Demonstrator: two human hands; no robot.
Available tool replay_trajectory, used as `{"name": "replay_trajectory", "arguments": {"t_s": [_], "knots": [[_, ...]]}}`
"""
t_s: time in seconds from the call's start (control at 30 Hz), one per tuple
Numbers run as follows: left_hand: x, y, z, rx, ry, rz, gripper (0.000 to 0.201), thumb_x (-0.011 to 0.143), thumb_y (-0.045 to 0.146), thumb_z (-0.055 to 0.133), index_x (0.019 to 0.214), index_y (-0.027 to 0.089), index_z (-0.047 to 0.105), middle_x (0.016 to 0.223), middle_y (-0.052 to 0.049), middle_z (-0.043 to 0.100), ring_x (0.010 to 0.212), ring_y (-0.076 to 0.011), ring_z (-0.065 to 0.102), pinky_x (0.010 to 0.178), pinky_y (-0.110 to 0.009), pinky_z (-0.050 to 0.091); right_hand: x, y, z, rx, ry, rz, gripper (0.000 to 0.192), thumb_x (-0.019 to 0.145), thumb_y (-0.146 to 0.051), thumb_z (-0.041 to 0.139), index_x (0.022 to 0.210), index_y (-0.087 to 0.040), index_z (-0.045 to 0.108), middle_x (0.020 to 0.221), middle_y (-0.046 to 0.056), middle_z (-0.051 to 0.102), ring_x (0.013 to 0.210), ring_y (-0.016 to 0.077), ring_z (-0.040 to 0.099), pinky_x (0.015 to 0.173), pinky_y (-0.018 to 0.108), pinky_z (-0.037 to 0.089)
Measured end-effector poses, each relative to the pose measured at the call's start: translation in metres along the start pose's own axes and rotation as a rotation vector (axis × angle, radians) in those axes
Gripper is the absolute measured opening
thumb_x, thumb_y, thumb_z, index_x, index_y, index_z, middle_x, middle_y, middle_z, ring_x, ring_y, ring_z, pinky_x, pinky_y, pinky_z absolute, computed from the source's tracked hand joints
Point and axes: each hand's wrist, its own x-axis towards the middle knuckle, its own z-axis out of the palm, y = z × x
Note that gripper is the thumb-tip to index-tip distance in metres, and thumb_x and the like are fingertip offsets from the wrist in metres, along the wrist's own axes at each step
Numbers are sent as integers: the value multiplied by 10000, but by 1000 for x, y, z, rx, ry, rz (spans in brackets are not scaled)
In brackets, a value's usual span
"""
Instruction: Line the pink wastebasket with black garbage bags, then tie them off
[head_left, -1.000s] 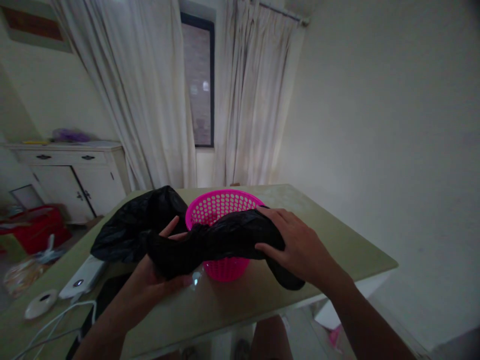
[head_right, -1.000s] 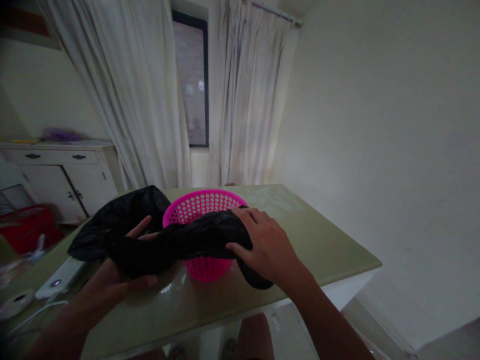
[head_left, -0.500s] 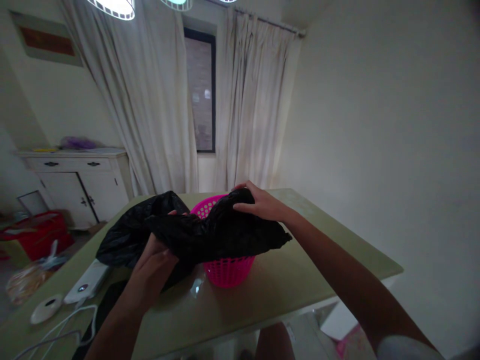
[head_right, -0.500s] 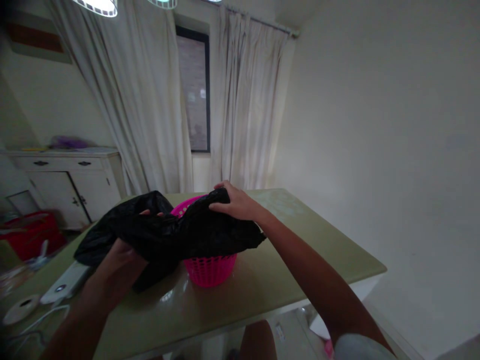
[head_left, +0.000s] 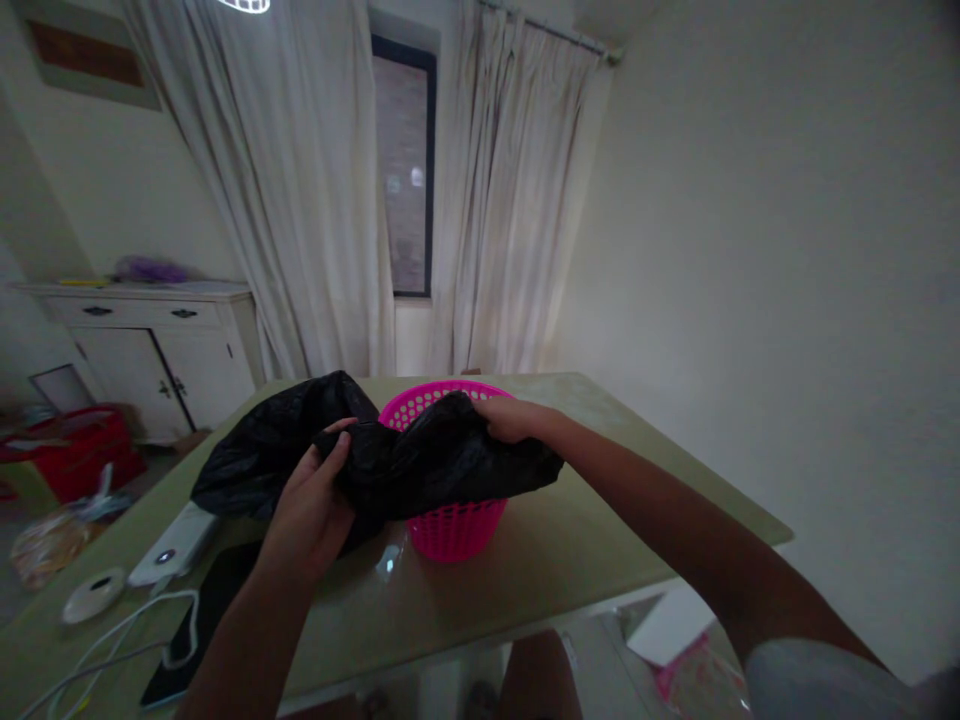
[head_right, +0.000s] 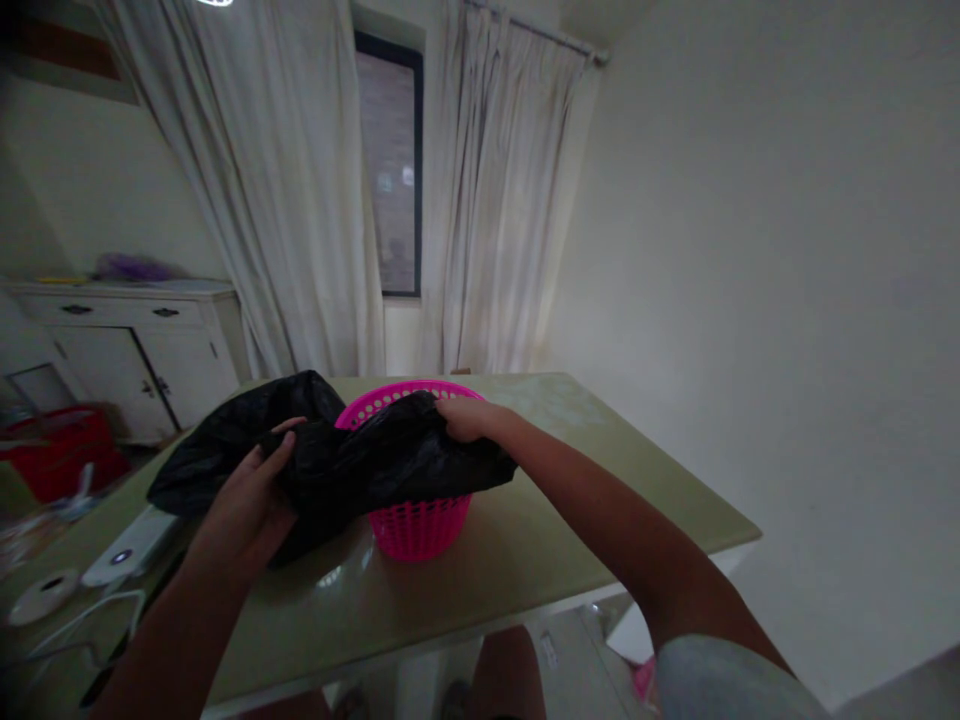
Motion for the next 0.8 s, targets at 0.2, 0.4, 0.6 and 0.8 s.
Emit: {"name": "replay_trajectory", "arguments": {"t_s": [0.2,0.4,0.6,0.8], "knots": [[28,-17,-49,-38,210,-119,160,1062,201,643,1119,157,786,1122,-109,852,994,-218,831,885,-336,702,-25,14,2,-89,390,265,596,857,-17,636,1433,-168,647,1368,201,724,1276,335,693,1032,410,558],[4,-36,-119,132,-76,-87,710,596,520,1058,1208,299,773,1160,-55,839,1018,-311,819,741,-327,683,-93,49,15,1022,515,224,406,748,-362,831,1059,-236,602,891,27,787,798,240,732,749,335,544],[18,-35,-102,311,-76,10,621,505,580,1073,879,197,759,813,1,728,667,-169,667,562,-238,548,-104,83,64,1090,336,373,448,623,-301,804,1038,-209,665,827,-14,763,653,142,619,591,230,414],[64,-40,-44,266,-20,245,665,617,775,950,833,210,675,725,57,614,677,-126,561,594,-205,494,-25,74,96,1517,712,343,594,554,-297,793,1135,-207,704,955,13,808,866,204,709,816,318,556]]}}
